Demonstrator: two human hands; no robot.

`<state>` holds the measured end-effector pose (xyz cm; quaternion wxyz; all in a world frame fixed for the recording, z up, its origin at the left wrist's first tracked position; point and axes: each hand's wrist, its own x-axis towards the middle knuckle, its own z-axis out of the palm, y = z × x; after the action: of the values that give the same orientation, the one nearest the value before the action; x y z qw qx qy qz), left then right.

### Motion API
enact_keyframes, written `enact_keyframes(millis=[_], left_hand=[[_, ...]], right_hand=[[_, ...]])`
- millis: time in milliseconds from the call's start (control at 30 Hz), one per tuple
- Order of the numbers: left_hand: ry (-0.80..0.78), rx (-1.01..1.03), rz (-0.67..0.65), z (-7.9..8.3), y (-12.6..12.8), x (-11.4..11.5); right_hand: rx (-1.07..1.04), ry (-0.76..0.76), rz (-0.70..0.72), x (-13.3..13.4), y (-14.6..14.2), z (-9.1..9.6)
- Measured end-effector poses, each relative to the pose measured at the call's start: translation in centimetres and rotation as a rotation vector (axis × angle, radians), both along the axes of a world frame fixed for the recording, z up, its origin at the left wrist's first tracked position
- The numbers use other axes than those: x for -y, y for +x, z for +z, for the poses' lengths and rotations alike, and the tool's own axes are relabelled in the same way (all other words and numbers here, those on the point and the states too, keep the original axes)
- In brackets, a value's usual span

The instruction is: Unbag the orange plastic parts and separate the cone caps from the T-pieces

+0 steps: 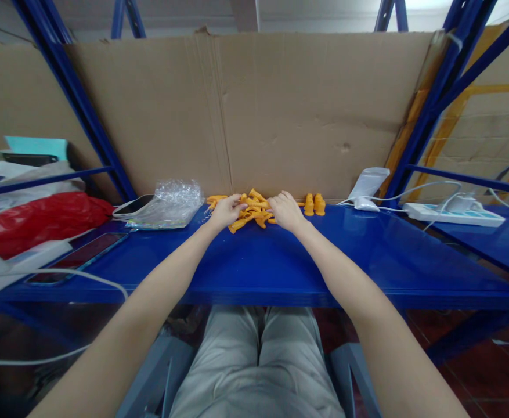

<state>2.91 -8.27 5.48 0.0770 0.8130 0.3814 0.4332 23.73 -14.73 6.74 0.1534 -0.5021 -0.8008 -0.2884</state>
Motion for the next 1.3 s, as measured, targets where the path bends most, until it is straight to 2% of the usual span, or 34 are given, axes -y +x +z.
enact_keyframes(millis=[233,400,533,633,767,933,1167,1300], left_hand=[[-0.084,0.033,0.013,0.8,0.0,0.5],[-0.335,0.236,-0.087,0.3,1.0,1.1],[-0.537,0.362,-0.203,-0.7,2.1,1.0],[-0.636,0.383,-0.256,-1.1,2.1,0.6],[-0.611,0.461,-0.27,-0.9,1.5,0.2],[-0.582,0.537,-0.189,-0.7,1.2,0.2],[-0.562,0.511,-0.186,-1.0,1.4,-0.2],[-0.61,0.561,-0.15,-0.5,1.5,0.3]], right_hand=[[0.009,0.064,0.023,-0.3,0.0,-0.2],[0.023,0.132,-0.071,-0.1,0.5,0.4],[0.057,0.045,-0.185,0.1,0.7,0.3],[0.082,0.018,-0.187,0.1,0.2,-0.1],[0.088,0.056,-0.151,0.2,-0.6,-0.5],[0.065,0.047,-0.084,0.3,-0.9,-1.0],[0.07,0.02,-0.06,0.2,-0.6,-1.1],[0.072,0.028,-0.054,0.3,-0.1,-0.8]])
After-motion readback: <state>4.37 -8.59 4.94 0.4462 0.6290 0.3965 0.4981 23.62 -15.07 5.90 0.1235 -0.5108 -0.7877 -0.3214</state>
